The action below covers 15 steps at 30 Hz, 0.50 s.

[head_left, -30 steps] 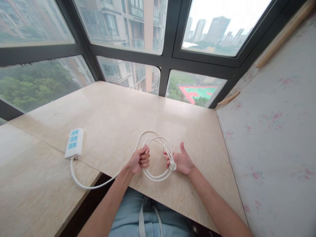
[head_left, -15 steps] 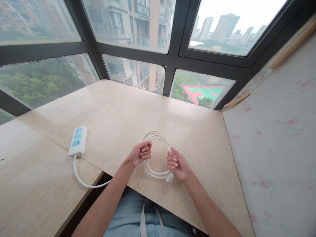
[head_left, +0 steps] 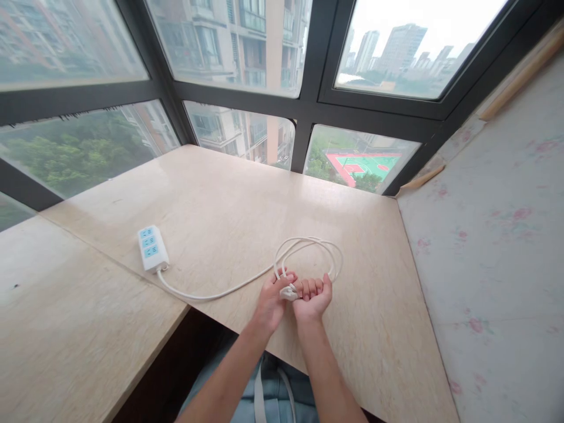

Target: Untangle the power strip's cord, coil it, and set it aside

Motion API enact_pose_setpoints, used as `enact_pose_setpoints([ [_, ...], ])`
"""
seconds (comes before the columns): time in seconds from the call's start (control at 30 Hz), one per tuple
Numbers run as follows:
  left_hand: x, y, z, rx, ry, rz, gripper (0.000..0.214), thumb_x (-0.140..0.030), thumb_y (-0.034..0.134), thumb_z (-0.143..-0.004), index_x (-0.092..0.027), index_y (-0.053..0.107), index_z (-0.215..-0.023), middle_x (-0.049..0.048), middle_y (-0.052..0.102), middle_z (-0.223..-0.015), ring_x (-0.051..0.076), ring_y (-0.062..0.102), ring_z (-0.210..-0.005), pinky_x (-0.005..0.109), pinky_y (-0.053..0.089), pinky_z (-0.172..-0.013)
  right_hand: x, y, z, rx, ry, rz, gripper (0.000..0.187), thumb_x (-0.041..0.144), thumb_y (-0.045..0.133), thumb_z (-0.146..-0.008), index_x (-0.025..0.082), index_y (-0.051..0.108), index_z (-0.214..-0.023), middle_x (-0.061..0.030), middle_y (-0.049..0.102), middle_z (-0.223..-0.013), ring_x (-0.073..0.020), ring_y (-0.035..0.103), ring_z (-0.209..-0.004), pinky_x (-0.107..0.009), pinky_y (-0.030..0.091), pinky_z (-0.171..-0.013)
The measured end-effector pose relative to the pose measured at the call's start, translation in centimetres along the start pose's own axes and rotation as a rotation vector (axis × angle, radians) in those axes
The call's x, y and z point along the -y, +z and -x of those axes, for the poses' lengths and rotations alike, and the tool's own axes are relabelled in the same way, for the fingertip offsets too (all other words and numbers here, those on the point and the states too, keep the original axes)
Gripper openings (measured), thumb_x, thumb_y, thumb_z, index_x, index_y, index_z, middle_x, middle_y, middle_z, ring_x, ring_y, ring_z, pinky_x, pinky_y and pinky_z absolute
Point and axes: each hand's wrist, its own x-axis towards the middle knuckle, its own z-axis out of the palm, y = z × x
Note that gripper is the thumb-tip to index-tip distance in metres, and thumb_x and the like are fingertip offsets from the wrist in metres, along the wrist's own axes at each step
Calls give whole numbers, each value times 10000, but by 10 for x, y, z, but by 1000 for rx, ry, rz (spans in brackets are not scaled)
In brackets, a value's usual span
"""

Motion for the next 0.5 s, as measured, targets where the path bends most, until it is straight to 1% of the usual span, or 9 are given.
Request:
enact_pose_setpoints([
  [0.07, 11, 6, 1, -22, 126, -47, 453, -195, 839, -600, -122, 571, -958, 46, 637, -817, 120, 611, -685, 209, 459, -627, -8, 2, 6, -36, -29, -45, 571, 392, 537, -799, 182, 38, -619, 88, 151, -372, -57, 136, -311, -221, 208, -351],
  [0.13, 15, 10, -2, -84, 210, -54, 447, -325, 834, -630, -129, 543, -908, 8, 591, -692, 96, 561, -580, 204, 432, -568, -13, 4, 13, -41, -12, -63, 564, 371, 535, -812, 177, 44, -616, 85, 175, -380, -58, 173, -320, -225, 275, -382],
  [0.2, 14, 12, -7, -153, 273, -7, 465, -455, 783, -677, -139, 528, -904, -37, 508, -583, 88, 517, -520, 199, 408, -522, -13, 5, 21, 7, 33, -49, 563, 338, 574, -806, 174, 79, -594, 86, 220, -402, -56, 238, -346, -236, 359, -445],
  [0.27, 8, 12, -10, -177, 302, 24, 491, -519, 747, -696, -145, 529, -928, -72, 424, -516, 78, 466, -468, 190, 384, -483, -9, 3, 26, 84, 128, -36, 520, 302, 634, -780, 173, 179, -561, 87, 293, -444, -56, 331, -398, -252, 425, -525],
  [0.33, -3, 11, -11, -152, 275, -8, 499, -534, 742, -690, -142, 533, -919, -92, 366, -479, 58, 388, -410, 186, 359, -447, 1, -3, 26, 141, 237, -49, 368, 265, 691, -742, 172, 367, -593, 85, 395, -514, -56, 419, -466, -252, 457, -579],
  [0.37, -10, 10, -11, -134, 251, -39, 496, -534, 744, -684, -142, 532, -900, -97, 345, -468, 49, 347, -388, 186, 347, -428, 9, -7, 24, 154, 276, -55, 271, 247, 716, -721, 171, 464, -659, 83, 447, -557, -54, 459, -505, -246, 471, -609],
  [0.4, -18, 7, -11, -120, 224, -76, 493, -532, 748, -676, -142, 532, -887, -100, 332, -463, 45, 319, -377, 187, 337, -412, 18, -11, 19, 157, 297, -51, 218, 238, 739, -703, 170, 537, -745, 79, 490, -599, -51, 490, -540, -236, 480, -632],
  [0.47, -35, 1, -10, -90, 149, -174, 488, -523, 752, -665, -142, 538, -882, -102, 318, -462, 42, 290, -371, 189, 324, -387, 40, -19, 6, 152, 278, 11, 277, 240, 773, -675, 163, 603, -880, 75, 532, -636, -43, 509, -558, -207, 483, -631],
  [0.5, -43, -3, -10, -67, 94, -242, 484, -519, 752, -664, -141, 543, -882, -102, 314, -462, 42, 279, -370, 190, 321, -378, 51, -22, -1, 164, 263, 82, 308, 264, 782, -672, 159, 617, -910, 73, 537, -632, -39, 495, -531, -195, 472, -592],
])
